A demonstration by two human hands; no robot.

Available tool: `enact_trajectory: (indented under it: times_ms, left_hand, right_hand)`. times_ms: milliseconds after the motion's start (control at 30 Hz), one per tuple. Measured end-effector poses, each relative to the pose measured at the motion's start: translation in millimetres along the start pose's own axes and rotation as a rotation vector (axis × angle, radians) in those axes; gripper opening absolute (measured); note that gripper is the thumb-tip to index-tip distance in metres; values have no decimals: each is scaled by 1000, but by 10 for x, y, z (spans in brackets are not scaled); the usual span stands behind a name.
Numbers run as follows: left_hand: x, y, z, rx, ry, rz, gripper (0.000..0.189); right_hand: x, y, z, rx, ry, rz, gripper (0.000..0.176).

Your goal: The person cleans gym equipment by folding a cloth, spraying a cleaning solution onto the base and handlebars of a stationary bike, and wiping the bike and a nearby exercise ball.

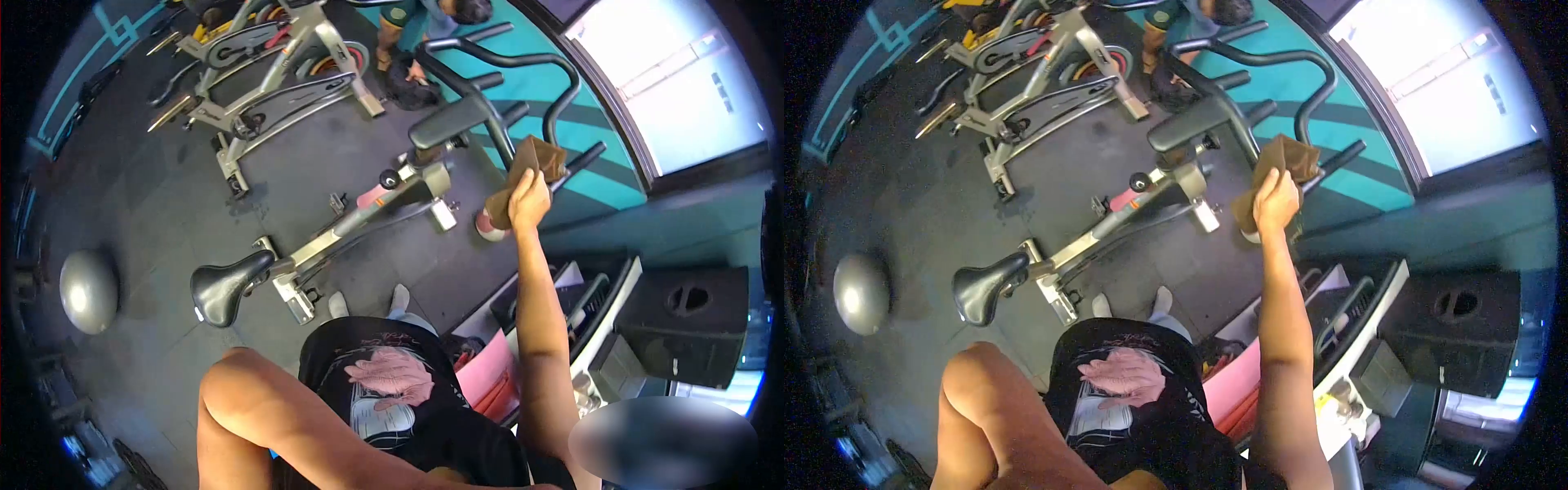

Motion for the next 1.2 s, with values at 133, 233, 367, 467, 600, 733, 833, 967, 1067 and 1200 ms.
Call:
enact_trajectory:
  times_ms: [133,233,367,467,600,733,833,967,1067,1200]
  left_hand:
    - [-170,78,15,-26,-73,-24,60]
    - [-143,53,81,-61,-157,8,57]
    - [11,-41,210,-106,-273,87,51]
    - [221,-120,306,-117,-367,166,48]
    - [588,-239,439,-105,-505,241,43]
    - [770,-414,571,-96,-540,199,39]
    - [796,-595,729,-144,-515,121,38]
    - [1071,-879,956,-246,-609,35,35]
    - [1379,-1071,1112,-319,-743,9,34]
    - [1589,-1229,1229,-373,-828,-43,32]
  right_hand:
    - [12,-25,2,-5,-74,76,31]
    - [-2,-46,-15,-38,-14,63,29]
    - [-25,-36,6,-52,9,51,29]
    - [-55,-32,13,-36,11,33,28]
    - [-210,-224,-41,31,129,-161,31]
    - [-196,-71,118,21,34,-87,37]
    - [-99,-185,57,62,64,-148,31]
    - [-192,-142,35,76,74,-184,33]
    - [-140,-165,40,163,-34,-95,32]
    - [306,-584,94,317,-178,-171,32]
Point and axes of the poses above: each hand's wrist, its own x-axis towards the middle knuckle, its own z-axis out of the palm, y = z × x, the point moved 7 cm from there along x, towards the middle knuckle, and after that the axes turned 13 degrees about -y, right-handed, at the moved point
